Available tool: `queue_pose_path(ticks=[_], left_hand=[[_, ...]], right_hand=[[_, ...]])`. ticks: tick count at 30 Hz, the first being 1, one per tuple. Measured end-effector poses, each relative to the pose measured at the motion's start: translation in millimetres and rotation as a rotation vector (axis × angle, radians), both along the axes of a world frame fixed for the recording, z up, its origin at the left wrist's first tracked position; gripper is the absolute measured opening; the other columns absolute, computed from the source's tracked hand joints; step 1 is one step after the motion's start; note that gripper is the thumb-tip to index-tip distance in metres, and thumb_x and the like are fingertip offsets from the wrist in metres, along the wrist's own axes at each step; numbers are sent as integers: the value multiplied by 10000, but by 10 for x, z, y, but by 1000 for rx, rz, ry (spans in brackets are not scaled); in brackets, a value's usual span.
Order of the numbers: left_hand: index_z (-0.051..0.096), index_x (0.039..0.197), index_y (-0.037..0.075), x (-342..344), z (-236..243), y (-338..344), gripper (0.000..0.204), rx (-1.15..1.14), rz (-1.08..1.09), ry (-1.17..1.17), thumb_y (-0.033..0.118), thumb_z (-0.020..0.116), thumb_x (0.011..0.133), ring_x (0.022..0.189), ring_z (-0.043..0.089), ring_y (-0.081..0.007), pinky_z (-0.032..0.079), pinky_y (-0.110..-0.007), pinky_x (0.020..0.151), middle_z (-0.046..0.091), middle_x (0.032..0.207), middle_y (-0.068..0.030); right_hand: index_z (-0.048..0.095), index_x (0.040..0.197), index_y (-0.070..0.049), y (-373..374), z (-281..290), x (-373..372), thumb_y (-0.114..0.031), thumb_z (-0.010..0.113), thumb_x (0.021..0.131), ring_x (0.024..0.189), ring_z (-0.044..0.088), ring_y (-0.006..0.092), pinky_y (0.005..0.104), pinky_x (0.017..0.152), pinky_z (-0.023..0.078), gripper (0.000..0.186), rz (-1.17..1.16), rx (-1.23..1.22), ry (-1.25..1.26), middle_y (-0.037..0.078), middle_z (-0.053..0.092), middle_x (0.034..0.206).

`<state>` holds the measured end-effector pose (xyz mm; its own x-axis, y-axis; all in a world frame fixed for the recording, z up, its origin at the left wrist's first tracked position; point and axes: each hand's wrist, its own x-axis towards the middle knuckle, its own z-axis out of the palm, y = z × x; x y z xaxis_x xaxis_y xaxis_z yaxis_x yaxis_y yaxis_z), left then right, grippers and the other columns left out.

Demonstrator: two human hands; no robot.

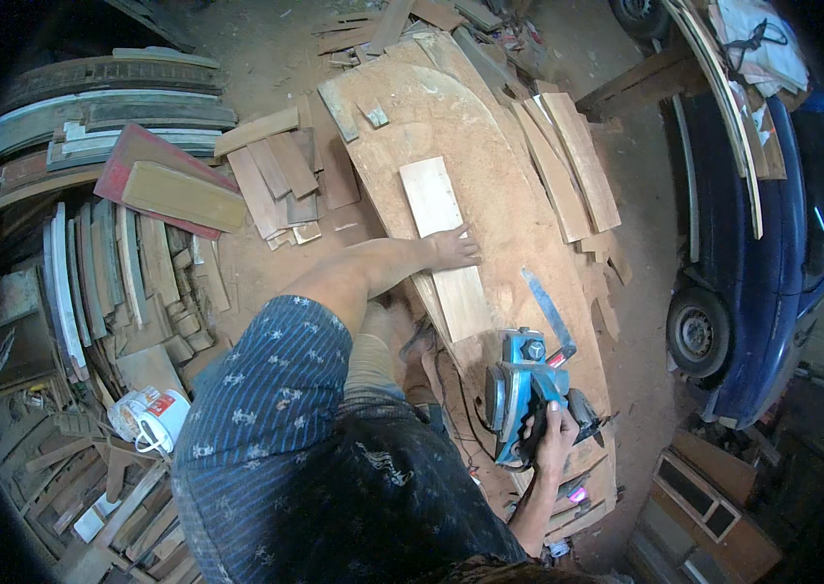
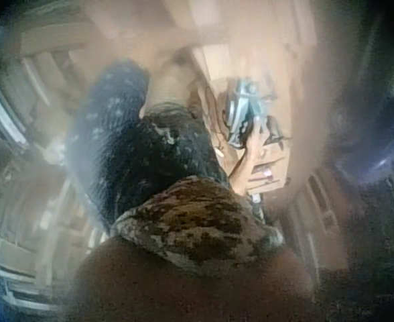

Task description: The person uses a circular saw to cut a wooden plank into smaller pieces on a workbench. They then use a sander to smooth the edges of the cut wood. The person also uses a square ruler to measure the wood.

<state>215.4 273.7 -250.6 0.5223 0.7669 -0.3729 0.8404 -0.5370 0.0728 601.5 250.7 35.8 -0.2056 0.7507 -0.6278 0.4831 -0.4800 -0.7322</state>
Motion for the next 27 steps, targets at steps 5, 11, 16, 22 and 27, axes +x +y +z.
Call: queue_pose_path(ticks=[5, 11, 16, 22, 27], left_hand=[[359, 1449, -130, -232, 777, -91, 1304, -192, 450, -171, 658, 899, 562, 1385, 455, -400, 352, -511, 1199, 469, 1424, -264], [420, 1409, -97, -616, 1325, -553, 1039, -290, 1514, -1208, 735, 670, 839, 1209, 610, -326, 533, -424, 996, 583, 1285, -232], [455, 1450, -9, -242, 1886, -1083, 698, -133, 1579, -2403, 538, 569, 1032, 1196, 641, -230, 546, -402, 1002, 653, 1280, -162], [390, 1410, -18, 148, 2286, -995, 627, 480, 1941, -2252, 159, 767, 941, 1205, 622, -270, 538, -421, 1026, 614, 1307, -173], [423, 1336, -58, 113, 2662, -1229, 578, 983, 1642, -1753, 152, 777, 932, 1116, 649, -231, 558, -355, 915, 652, 1200, -196]], right_hand=[[645, 873, -22, -4, 127, 34, -368, 571, 1060, 516, 567, 126, 268, 492, 436, 400, -13, 56, 34, 58, 630, 667], [632, 823, -26, 106, 219, 76, -372, 560, 1061, 488, 554, 129, 281, 472, 431, 426, 8, 117, 90, 56, 614, 627], [629, 816, -38, 141, 274, 199, -375, 567, 1053, 483, 555, 130, 281, 464, 441, 417, -40, 181, 173, 53, 615, 620], [641, 815, -44, 215, 255, 309, -400, 579, 1042, 477, 559, 127, 276, 457, 435, 426, 12, 194, 188, 54, 627, 624], [662, 889, -19, 199, 184, 554, -436, 563, 1047, 478, 574, 131, 272, 457, 456, 457, 57, 226, 232, 60, 638, 633]])
